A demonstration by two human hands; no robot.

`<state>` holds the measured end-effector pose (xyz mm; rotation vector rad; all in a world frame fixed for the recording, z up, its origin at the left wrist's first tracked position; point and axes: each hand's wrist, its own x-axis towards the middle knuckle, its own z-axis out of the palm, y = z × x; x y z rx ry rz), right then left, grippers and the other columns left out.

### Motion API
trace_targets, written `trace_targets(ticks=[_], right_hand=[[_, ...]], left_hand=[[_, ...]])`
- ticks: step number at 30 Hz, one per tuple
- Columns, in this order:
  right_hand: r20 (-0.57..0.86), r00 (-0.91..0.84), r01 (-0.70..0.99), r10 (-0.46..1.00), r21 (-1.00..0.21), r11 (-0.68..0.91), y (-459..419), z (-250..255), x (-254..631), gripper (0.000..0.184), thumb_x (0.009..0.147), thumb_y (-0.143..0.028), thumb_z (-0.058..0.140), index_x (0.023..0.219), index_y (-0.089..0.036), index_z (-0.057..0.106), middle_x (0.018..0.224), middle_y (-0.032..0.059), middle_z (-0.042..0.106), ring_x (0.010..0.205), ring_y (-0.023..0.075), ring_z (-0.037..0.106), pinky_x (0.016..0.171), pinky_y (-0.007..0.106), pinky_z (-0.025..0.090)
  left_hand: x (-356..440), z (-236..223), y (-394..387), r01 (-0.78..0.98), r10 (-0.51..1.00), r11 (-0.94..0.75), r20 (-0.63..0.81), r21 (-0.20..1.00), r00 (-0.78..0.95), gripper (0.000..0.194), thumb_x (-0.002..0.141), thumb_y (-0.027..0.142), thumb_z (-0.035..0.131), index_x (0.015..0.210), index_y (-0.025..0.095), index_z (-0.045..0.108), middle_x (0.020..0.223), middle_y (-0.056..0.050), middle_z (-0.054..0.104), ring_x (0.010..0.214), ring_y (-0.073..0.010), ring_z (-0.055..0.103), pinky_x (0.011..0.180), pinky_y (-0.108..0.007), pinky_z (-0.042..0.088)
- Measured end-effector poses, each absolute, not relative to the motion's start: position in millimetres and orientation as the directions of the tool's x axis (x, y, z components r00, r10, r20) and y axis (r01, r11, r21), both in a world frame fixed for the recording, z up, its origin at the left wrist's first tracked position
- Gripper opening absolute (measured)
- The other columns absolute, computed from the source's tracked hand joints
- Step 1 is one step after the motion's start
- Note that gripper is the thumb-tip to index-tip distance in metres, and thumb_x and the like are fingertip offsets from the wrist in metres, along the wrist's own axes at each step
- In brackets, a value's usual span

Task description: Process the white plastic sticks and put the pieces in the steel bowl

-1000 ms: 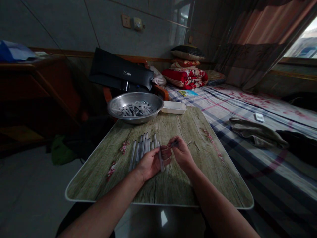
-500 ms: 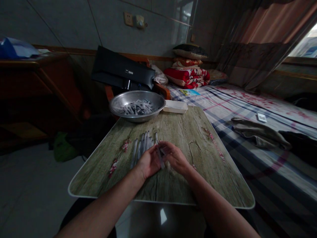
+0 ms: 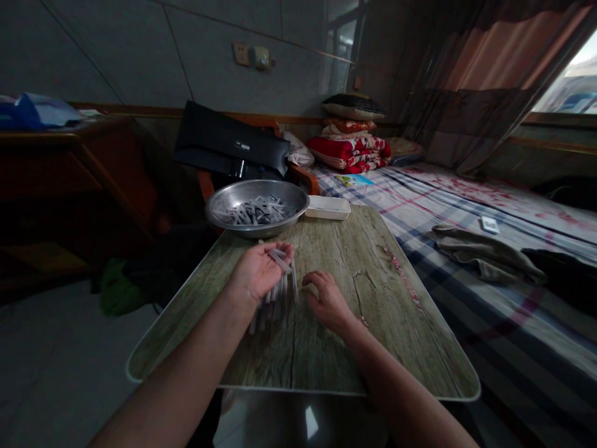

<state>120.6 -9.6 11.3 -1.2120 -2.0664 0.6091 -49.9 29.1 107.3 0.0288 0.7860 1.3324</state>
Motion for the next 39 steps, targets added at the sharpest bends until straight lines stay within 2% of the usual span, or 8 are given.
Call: trace_targets(ticks=[8, 14, 18, 22, 26, 29, 32, 39], right_hand=[[0.15, -0.545, 0.705, 0.825, -0.45, 0.548, -26, 7, 109, 0.046, 0.085, -0.022, 0.057, 0.13, -0.02, 0.06, 0.145, 0.0134, 0.048, 0.135, 0.0318, 0.033, 0.109, 0.051, 0.027], [0.098, -0.484, 0.784, 0.87, -0.392, 0.481, -19, 14, 111, 0.028, 0.088, -0.019, 0.054, 0.111, -0.019, 0.069, 0.123, 0.0129, 0.061, 0.114, 0.028, 0.05, 0.097, 0.044, 0.039], [0.067, -0.397, 0.844, 0.915, -0.366, 0.393, -13, 14, 113, 0.022, 0.088, -0.01, 0.047, 0.096, -0.015, 0.067, 0.103, 0.0144, 0.064, 0.096, 0.0242, 0.057, 0.086, 0.036, 0.042], [0.103, -0.293, 0.817, 0.951, -0.489, 0.305, -10, 7, 118, 0.025, 0.08, -0.003, 0.047, 0.096, -0.016, 0.061, 0.094, 0.0109, 0.063, 0.087, 0.0213, 0.057, 0.078, 0.031, 0.041], [0.067, -0.174, 0.615, 0.982, -0.772, 0.161, -4, 3, 123, 0.036, 0.072, -0.004, 0.054, 0.105, -0.016, 0.059, 0.081, 0.0036, 0.059, 0.074, 0.0167, 0.054, 0.068, 0.028, 0.039], [0.005, -0.238, 0.226, 0.971, -0.972, 0.06, 1, 6, 125, 0.031, 0.075, -0.014, 0.054, 0.105, -0.018, 0.06, 0.075, -0.0004, 0.055, 0.065, 0.013, 0.048, 0.059, 0.024, 0.036], [0.016, -0.321, -0.034, 0.947, -0.999, 0.005, 2, 10, 127, 0.026, 0.072, -0.021, 0.057, 0.097, -0.018, 0.063, 0.075, -0.0005, 0.057, 0.064, 0.0114, 0.046, 0.058, 0.023, 0.036], [-0.043, -0.484, -0.209, 0.874, -0.964, -0.162, -2, 13, 131, 0.025, 0.064, -0.019, 0.06, 0.087, -0.015, 0.068, 0.069, -0.0012, 0.056, 0.059, 0.01, 0.044, 0.055, 0.024, 0.034]], left_hand=[[-66, 179, 127, -0.734, 0.931, 0.001, -0.269, 0.679, -0.248, 0.028, 0.097, 0.04, 0.047, 0.098, 0.013, 0.057, 0.1, -0.01, 0.062, 0.103, -0.0229, 0.058, 0.083, -0.041, 0.053], [-59, 136, 94, -0.596, 0.841, 0.023, -0.338, 0.803, -0.423, 0.004, 0.083, 0.015, 0.062, 0.082, 0.017, 0.059, 0.089, -0.004, 0.06, 0.101, -0.0177, 0.056, 0.094, -0.034, 0.044], [-46, 97, 45, -0.57, 0.897, 0.051, -0.288, 0.82, -0.335, 0.016, 0.074, 0.003, 0.061, 0.081, 0.018, 0.061, 0.081, -0.001, 0.062, 0.078, -0.0133, 0.059, 0.076, -0.027, 0.044], [-38, 67, 6, -0.568, 0.932, 0.087, -0.268, 0.819, -0.245, 0.025, 0.068, 0.0, 0.065, 0.088, 0.016, 0.066, 0.09, -0.005, 0.066, 0.082, -0.014, 0.061, 0.071, -0.025, 0.044], [-31, 49, -8, -0.544, 0.949, 0.062, -0.218, 0.837, -0.227, 0.028, 0.07, 0.002, 0.068, 0.093, 0.017, 0.066, 0.096, -0.005, 0.066, 0.088, -0.0144, 0.061, 0.072, -0.023, 0.045], [-26, 41, -10, -0.493, 0.95, 0.012, -0.163, 0.87, -0.266, 0.031, 0.069, 0.001, 0.07, 0.094, 0.019, 0.067, 0.097, -0.003, 0.065, 0.093, -0.0132, 0.06, 0.079, -0.021, 0.045], [-20, 37, -13, -0.452, 0.987, 0.032, -0.099, 0.891, -0.126, 0.03, 0.072, 0.011, 0.074, 0.1, 0.019, 0.069, 0.102, -0.006, 0.068, 0.101, -0.0168, 0.061, 0.089, -0.025, 0.045], [-20, 29, -17, -0.33, 1.0, -0.001, 0.004, 0.944, 0.011, 0.033, 0.075, 0.042, 0.074, 0.096, 0.017, 0.07, 0.091, -0.005, 0.071, 0.085, -0.0191, 0.064, 0.085, -0.033, 0.047]])
